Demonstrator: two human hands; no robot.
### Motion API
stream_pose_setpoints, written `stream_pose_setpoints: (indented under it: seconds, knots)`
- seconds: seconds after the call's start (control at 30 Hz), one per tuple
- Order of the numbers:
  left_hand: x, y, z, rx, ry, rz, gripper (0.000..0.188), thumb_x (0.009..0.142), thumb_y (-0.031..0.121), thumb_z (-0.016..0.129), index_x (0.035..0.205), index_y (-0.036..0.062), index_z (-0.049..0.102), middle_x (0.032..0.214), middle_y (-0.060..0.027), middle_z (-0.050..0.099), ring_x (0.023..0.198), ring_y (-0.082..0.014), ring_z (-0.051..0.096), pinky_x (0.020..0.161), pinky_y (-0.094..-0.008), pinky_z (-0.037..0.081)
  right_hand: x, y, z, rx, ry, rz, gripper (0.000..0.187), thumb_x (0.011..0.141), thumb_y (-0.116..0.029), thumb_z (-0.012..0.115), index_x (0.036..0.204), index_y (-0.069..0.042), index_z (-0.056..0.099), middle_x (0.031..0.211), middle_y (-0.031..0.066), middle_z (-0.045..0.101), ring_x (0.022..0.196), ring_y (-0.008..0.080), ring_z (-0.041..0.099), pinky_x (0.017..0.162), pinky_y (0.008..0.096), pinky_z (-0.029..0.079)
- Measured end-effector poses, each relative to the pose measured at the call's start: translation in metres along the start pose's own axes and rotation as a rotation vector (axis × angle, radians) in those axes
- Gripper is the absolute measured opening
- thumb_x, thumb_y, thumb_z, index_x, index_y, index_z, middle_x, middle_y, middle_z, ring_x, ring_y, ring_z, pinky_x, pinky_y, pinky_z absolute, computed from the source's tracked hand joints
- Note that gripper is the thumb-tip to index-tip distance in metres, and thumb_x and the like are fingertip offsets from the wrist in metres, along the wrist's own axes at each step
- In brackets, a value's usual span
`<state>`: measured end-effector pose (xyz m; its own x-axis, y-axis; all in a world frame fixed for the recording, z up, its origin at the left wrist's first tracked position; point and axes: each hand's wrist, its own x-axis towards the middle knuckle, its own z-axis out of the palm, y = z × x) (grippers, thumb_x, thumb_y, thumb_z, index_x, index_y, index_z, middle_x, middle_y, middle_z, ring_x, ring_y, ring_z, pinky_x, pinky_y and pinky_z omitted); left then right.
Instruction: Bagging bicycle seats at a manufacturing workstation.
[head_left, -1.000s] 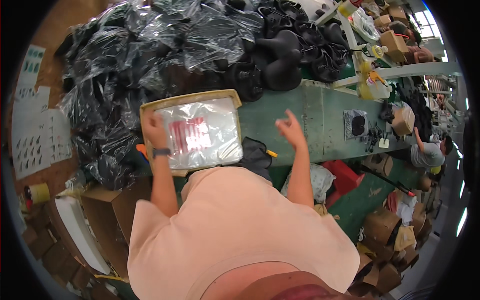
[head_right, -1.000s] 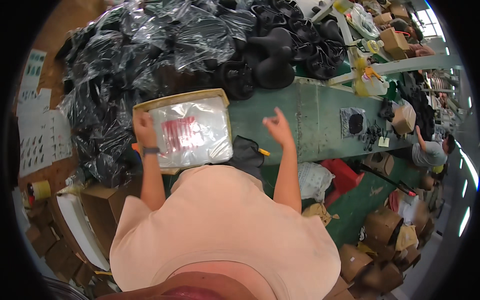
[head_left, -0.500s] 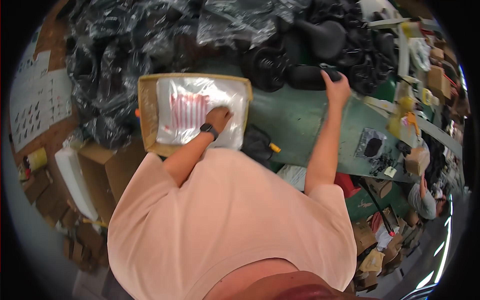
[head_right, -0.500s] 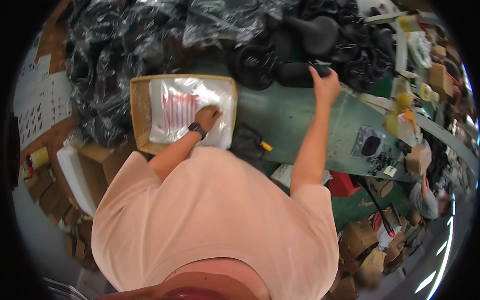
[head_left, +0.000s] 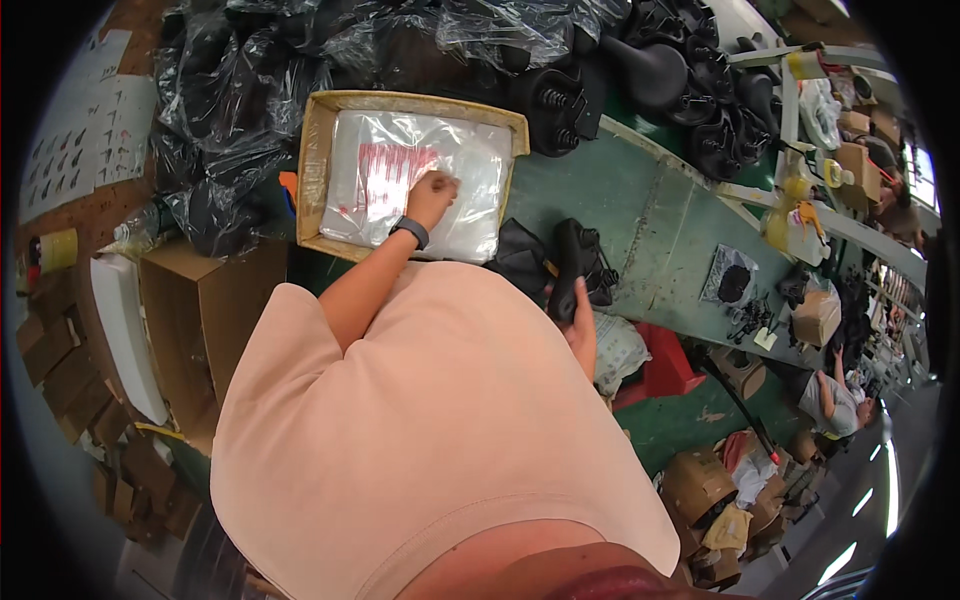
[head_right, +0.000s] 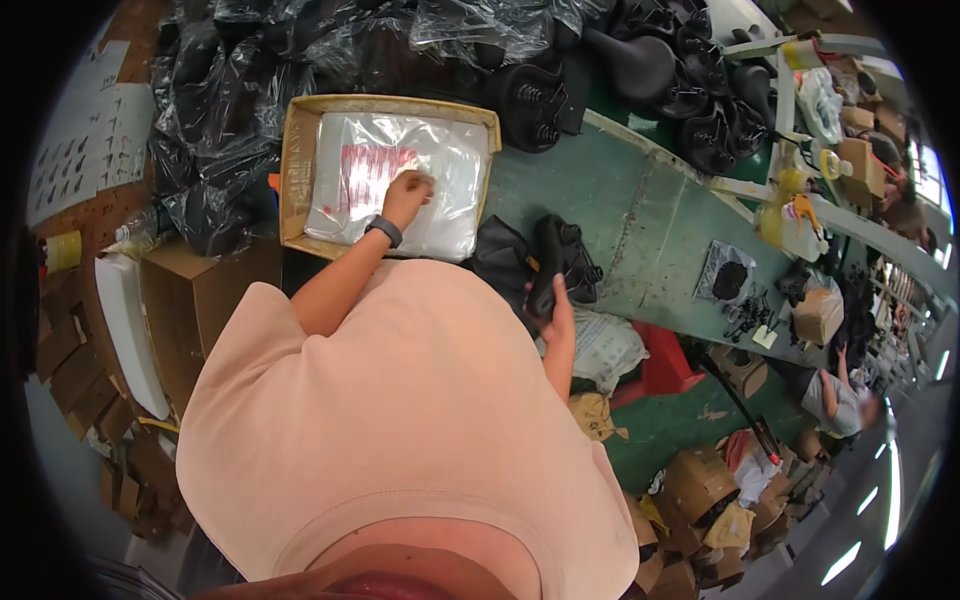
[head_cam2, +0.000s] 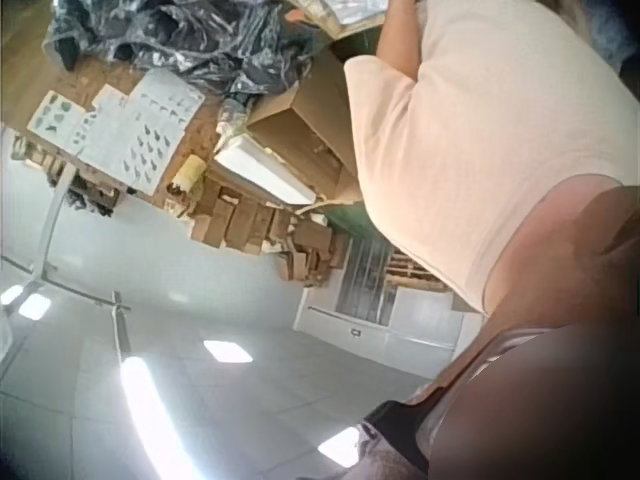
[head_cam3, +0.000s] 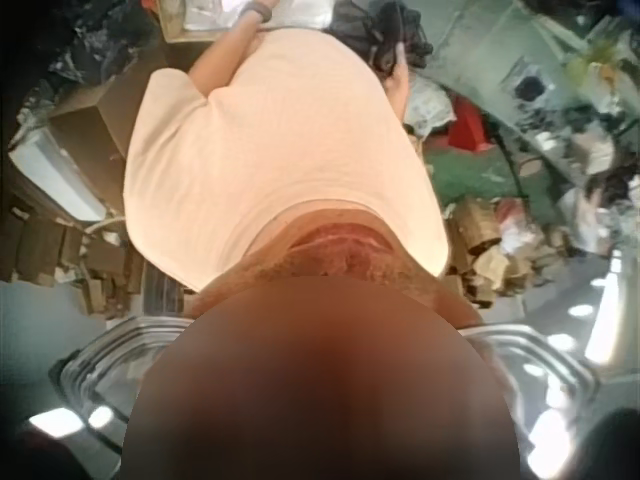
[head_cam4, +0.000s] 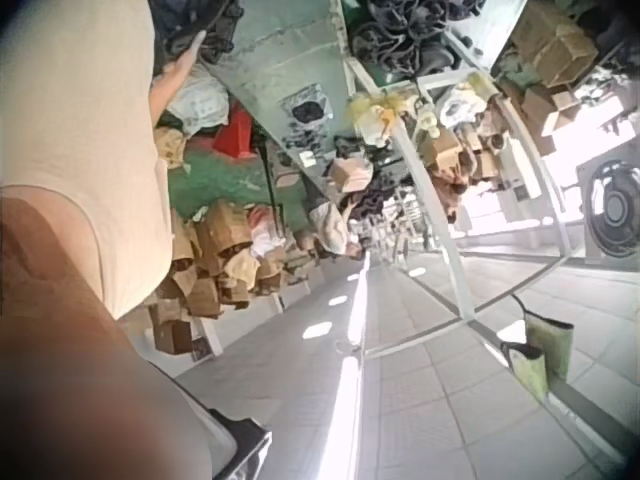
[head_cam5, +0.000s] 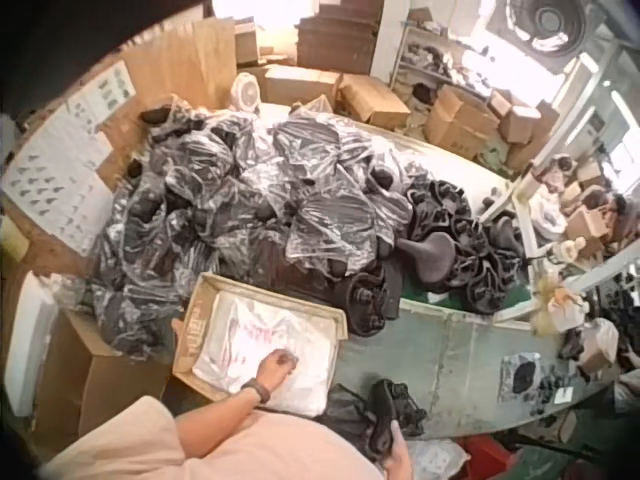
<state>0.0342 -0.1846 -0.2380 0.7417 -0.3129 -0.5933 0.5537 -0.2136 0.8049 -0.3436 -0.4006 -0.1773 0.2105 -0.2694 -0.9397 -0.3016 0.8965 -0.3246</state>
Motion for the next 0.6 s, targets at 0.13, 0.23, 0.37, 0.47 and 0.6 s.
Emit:
stream_pose_setpoints:
  seconds: [0.13,0.23,0.37,0.47,0.6]
  knots:
    - [-0.021,0.013,0.004,0.484,-0.529,0.338,0.032,0.105,0.033,0.07,0.107,0.0031,0.082,0.11,-0.0155,0.082,0.095,-0.0296,0.079,0.091,-0.0447,0.06,0.0,-0.026,0.02,0.418,-0.196,-0.022,0.069,0.094,-0.063,0.08,0.122,-0.001,0.069,0.107,0.0182,0.074,0.093,0.029,0.073,0.079,0.0397,0.064]
    - [-0.021,0.009,0.018,0.751,-0.202,0.602,0.03,0.098,0.033,0.079,0.106,0.0043,0.079,0.107,-0.0165,0.079,0.094,-0.036,0.076,0.085,-0.045,0.06,-0.017,-0.025,0.019,0.469,-0.15,-0.05,0.072,0.095,-0.066,0.077,0.118,0.001,0.068,0.104,0.0168,0.073,0.09,0.0293,0.071,0.078,0.0388,0.063]
    - [-0.007,-0.009,0.039,1.008,-0.108,0.542,0.043,0.087,0.04,0.089,0.113,0.0085,0.076,0.111,-0.0169,0.077,0.106,-0.0377,0.074,0.094,-0.0488,0.058,-0.05,0.006,0.021,0.443,-0.176,-0.08,0.071,0.097,-0.065,0.075,0.117,0.003,0.067,0.102,0.0164,0.072,0.088,0.0299,0.071,0.077,0.0399,0.063]
    - [0.012,-0.021,0.041,0.915,-0.065,0.411,0.025,0.095,0.033,0.08,0.1,0.0082,0.079,0.111,-0.0195,0.077,0.104,-0.0402,0.073,0.09,-0.0512,0.057,-0.077,0.043,0.023,0.408,-0.188,-0.12,0.07,0.1,-0.065,0.072,0.118,0.003,0.068,0.1,0.0165,0.074,0.085,0.0301,0.073,0.075,0.0406,0.065]
    - [0.013,-0.028,0.024,0.837,-0.097,0.474,0.024,0.101,0.03,0.073,0.103,0.0074,0.08,0.11,-0.022,0.075,0.104,-0.0429,0.072,0.089,-0.0513,0.056,-0.111,0.087,0.038,0.371,-0.18,-0.246,0.059,0.107,-0.053,0.068,0.126,0.002,0.067,0.106,0.0171,0.076,0.087,0.0296,0.075,0.077,0.0421,0.065]
